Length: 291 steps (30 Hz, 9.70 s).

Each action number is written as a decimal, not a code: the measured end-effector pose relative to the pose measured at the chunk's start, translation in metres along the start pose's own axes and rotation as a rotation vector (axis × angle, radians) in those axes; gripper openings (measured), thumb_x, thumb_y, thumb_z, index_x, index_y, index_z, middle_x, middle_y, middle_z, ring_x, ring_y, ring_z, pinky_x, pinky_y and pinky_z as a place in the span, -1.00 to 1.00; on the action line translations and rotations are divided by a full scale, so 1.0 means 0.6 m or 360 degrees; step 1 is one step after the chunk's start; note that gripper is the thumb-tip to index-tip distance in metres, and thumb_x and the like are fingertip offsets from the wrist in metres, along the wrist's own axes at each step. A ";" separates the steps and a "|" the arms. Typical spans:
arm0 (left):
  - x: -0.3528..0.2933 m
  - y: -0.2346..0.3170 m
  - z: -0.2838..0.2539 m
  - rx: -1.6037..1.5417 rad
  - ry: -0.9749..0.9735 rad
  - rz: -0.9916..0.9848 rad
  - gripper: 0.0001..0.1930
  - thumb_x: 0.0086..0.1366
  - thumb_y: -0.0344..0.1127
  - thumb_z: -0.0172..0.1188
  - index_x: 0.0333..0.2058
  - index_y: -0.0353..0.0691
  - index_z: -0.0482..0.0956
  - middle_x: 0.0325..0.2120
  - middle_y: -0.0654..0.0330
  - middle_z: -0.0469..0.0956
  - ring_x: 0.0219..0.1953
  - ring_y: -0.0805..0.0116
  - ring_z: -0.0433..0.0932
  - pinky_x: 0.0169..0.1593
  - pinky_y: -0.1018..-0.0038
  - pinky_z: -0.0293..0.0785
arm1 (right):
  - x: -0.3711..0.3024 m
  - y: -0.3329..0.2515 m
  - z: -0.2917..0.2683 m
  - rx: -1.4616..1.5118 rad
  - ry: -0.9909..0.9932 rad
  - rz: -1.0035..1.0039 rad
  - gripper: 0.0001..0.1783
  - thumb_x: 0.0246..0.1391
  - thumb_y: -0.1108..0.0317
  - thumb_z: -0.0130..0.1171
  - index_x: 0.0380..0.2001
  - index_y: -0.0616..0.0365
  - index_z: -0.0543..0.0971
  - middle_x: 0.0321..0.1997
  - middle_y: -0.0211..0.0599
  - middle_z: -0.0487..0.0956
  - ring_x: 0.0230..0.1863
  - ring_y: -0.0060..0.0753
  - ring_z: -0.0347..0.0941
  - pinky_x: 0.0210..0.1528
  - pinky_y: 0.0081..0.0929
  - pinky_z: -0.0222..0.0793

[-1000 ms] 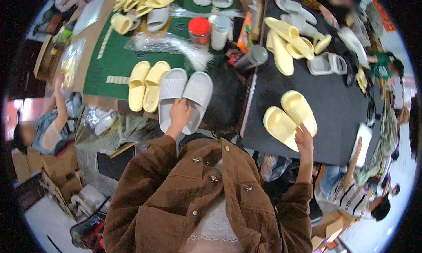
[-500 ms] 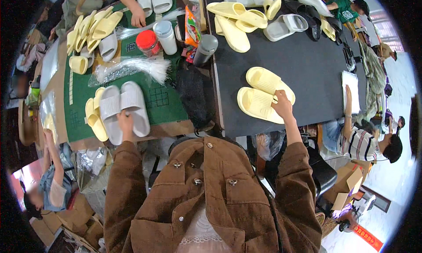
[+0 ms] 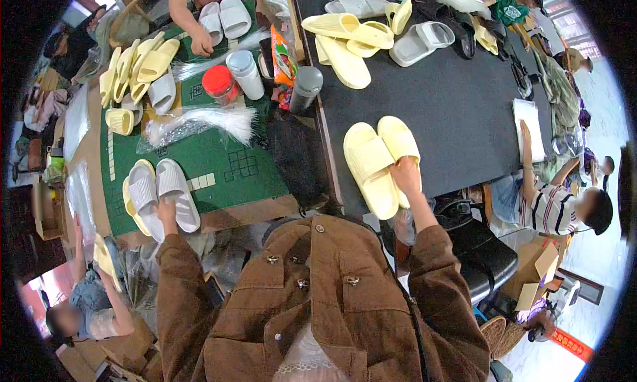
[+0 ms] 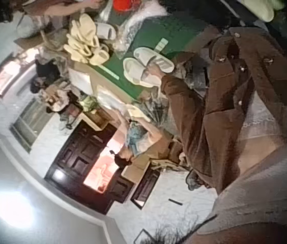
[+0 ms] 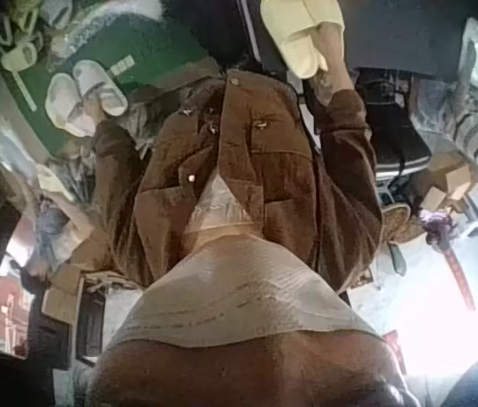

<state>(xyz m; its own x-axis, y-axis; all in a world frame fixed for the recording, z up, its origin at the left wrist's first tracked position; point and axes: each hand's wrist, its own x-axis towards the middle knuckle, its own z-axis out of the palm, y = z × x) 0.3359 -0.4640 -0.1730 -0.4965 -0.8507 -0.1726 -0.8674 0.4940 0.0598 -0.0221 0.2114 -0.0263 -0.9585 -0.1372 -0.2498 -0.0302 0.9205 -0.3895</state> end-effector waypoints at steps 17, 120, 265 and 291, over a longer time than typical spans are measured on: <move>-0.387 0.644 -0.136 -0.1072 -0.0055 0.1566 -0.56 0.08 -0.44 0.14 0.00 -0.26 0.43 0.14 -0.13 0.21 0.19 -0.15 0.18 0.24 0.12 0.11 | -0.082 0.001 0.012 0.1582 0.0128 0.0209 -0.72 0.13 0.53 -0.02 -0.09 0.43 0.47 -0.19 -0.11 0.56 -0.18 -0.36 0.53 -0.08 -0.52 0.42; -0.296 0.688 -0.320 -0.0317 0.0418 0.1820 -0.79 -0.10 -0.52 0.11 -0.40 -0.28 0.39 -0.36 0.04 0.33 -0.26 0.04 0.37 -0.22 0.19 0.30 | -0.072 -0.152 -0.039 0.1770 -0.0542 0.0074 -0.73 0.21 0.31 0.00 -0.15 0.27 0.51 -0.22 -0.32 0.55 -0.29 -0.58 0.46 -0.32 -0.64 0.34; -0.598 0.892 -0.173 -0.1976 -0.1270 0.1101 -0.42 0.23 -0.35 0.15 0.17 -0.41 0.16 -0.09 0.02 0.47 -0.45 0.45 0.50 -0.41 0.54 0.40 | -0.014 -0.060 -0.091 0.2439 -0.0036 -0.0042 -0.75 0.24 0.44 -0.05 -0.04 0.26 0.37 -0.19 -0.23 0.52 -0.21 -0.50 0.46 -0.15 -0.56 0.42; -0.543 0.761 -0.228 -0.1387 -0.1156 0.1591 -0.88 0.29 -0.39 0.04 -0.28 -0.28 0.53 -0.41 0.19 0.53 -0.50 0.45 0.52 -0.41 0.52 0.43 | -0.075 0.060 -0.154 0.2384 0.0584 0.0202 -0.82 0.23 0.41 0.01 -0.11 0.10 0.37 -0.32 -0.28 0.55 -0.55 -0.76 0.12 -0.56 -0.76 0.04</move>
<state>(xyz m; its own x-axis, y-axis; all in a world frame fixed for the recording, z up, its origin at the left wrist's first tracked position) 0.0969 0.0139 0.0449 -0.9787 0.1605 -0.1281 -0.0713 0.3193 0.9450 -0.0060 0.2847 0.0528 -0.9540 0.2117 -0.2124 0.1410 -0.3085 -0.9407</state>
